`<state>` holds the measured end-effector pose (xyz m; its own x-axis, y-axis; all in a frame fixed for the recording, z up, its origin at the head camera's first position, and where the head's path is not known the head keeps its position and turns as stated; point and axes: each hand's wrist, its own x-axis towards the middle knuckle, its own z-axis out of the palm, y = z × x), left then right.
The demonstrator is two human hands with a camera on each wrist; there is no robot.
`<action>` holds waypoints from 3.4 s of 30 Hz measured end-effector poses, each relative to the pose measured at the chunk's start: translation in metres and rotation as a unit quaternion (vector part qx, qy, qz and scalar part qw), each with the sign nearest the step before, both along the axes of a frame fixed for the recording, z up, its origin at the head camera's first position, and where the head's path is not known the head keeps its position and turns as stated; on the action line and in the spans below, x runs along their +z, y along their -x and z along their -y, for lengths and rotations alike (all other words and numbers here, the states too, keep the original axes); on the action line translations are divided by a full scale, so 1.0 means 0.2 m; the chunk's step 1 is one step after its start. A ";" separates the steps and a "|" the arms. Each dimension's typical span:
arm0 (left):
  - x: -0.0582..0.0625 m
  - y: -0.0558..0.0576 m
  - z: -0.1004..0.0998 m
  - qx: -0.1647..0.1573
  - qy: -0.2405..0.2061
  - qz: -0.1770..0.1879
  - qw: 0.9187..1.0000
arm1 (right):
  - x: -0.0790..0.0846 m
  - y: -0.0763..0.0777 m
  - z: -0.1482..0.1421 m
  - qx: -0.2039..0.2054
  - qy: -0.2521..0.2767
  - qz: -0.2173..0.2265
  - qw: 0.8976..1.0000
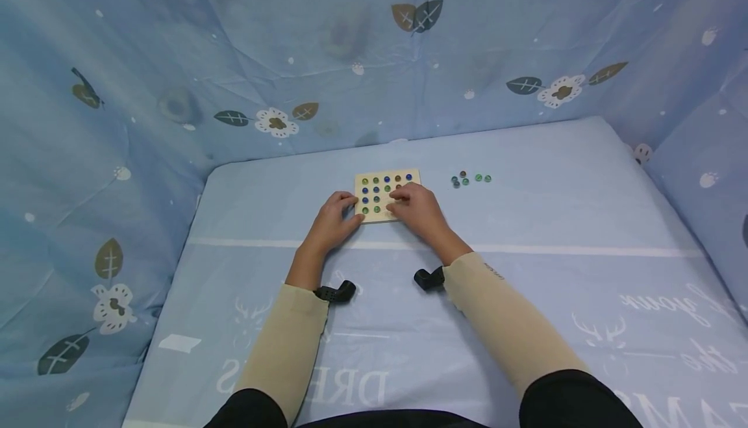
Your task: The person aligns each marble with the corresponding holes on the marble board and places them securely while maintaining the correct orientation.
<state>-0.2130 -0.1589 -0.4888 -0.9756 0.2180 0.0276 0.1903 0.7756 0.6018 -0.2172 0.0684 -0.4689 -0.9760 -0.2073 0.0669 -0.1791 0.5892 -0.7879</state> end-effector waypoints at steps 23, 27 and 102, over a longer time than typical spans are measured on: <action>0.01 0.00 -0.01 0.007 0.005 0.009 1.000 | 0.09 0.03 -0.54 -0.145 -0.027 -0.028 0.989; 0.01 0.00 0.00 0.005 0.011 0.009 1.000 | 0.08 0.03 -0.62 -0.163 -0.038 -0.028 0.986; -0.04 -0.02 0.00 0.006 -0.005 0.007 1.000 | -0.08 0.14 -0.78 -0.186 -0.081 0.078 0.976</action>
<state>-0.2094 -0.1580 -0.4976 -0.9786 0.2052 0.0165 0.1721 0.7714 0.6127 -0.2443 0.2246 -0.4840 -0.9814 0.1681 -0.0923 0.1854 0.7093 -0.6801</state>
